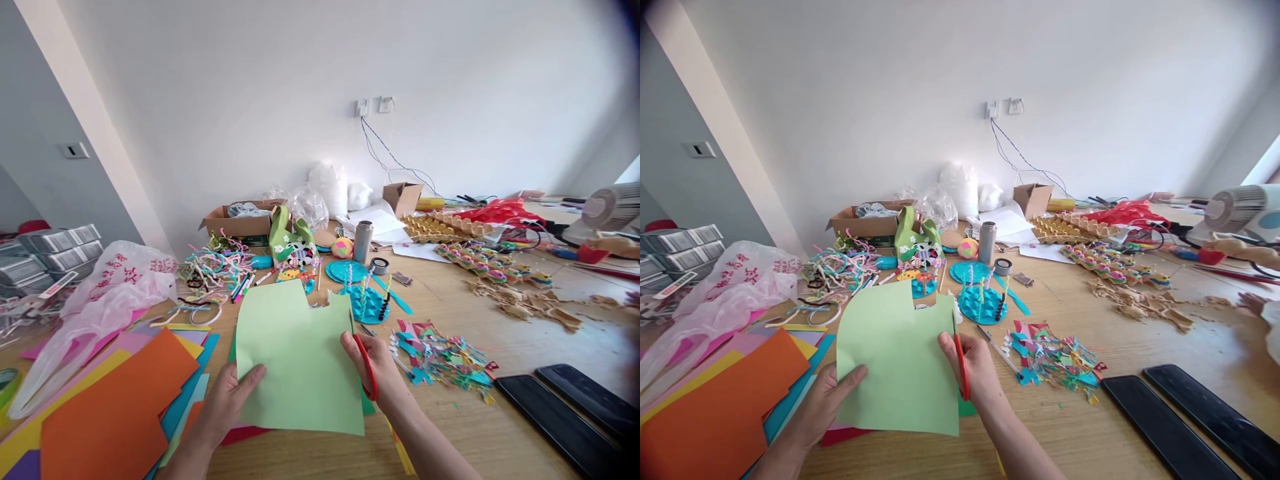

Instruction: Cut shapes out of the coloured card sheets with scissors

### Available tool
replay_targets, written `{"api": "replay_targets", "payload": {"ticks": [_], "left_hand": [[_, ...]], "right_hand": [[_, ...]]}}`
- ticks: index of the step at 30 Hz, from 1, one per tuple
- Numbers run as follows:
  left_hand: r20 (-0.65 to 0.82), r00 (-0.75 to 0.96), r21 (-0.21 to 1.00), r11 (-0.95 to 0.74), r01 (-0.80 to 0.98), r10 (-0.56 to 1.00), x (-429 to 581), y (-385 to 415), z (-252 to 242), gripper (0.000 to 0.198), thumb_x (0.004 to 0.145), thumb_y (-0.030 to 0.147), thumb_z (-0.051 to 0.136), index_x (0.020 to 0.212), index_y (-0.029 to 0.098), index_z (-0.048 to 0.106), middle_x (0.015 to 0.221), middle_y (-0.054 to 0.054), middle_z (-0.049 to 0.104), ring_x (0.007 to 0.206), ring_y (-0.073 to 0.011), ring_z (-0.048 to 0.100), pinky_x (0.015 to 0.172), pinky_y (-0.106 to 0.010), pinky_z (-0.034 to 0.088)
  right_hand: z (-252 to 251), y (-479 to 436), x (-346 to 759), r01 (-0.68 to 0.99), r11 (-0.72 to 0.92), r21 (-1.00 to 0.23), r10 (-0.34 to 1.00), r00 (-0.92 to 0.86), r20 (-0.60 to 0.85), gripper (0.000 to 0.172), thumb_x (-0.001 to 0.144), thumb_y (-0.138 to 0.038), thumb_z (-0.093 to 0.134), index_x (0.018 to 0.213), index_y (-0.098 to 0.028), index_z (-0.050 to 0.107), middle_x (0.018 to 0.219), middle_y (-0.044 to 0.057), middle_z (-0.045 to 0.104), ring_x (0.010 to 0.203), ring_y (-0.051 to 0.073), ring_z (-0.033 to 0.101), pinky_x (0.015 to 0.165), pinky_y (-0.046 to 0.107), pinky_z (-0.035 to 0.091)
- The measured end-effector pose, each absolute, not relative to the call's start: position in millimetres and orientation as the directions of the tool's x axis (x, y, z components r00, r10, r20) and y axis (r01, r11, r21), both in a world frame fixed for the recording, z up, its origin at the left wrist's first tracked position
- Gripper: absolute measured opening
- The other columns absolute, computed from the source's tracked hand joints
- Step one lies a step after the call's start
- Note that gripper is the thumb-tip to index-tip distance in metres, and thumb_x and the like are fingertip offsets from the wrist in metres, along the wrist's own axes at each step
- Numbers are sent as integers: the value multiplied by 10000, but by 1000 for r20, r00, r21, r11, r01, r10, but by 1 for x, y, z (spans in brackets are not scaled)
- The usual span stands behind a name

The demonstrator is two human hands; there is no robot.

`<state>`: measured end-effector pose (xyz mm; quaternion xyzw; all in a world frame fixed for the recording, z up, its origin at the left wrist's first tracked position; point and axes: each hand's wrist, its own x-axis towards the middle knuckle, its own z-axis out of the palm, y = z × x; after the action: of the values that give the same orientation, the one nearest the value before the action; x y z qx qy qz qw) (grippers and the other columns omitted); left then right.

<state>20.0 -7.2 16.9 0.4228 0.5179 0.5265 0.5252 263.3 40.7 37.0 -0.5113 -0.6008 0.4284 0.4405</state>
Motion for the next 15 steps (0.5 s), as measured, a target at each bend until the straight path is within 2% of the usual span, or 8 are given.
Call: {"api": "replay_targets", "payload": {"ticks": [10,15], "left_hand": [[-104,-105,989,92,-114,989,21,-7,16,553,664,530,751,1082,170,722,1056,-117,758,1054,-352,670,826,-406,568],[-90,-94,993,82,-84,991,21,-8,18,545,679,529,741,1091,173,715,1112,-114,742,1120,-348,638,899,-413,540]], "right_hand": [[39,40,263,245,80,-966,996,-67,65,587,725,-639,618,518,-243,237,488,-77,179,476,77,163,429,235,125],[40,39,263,244,68,-967,996,-74,51,582,719,-640,609,508,-240,243,480,-76,177,478,73,151,422,233,122]]}}
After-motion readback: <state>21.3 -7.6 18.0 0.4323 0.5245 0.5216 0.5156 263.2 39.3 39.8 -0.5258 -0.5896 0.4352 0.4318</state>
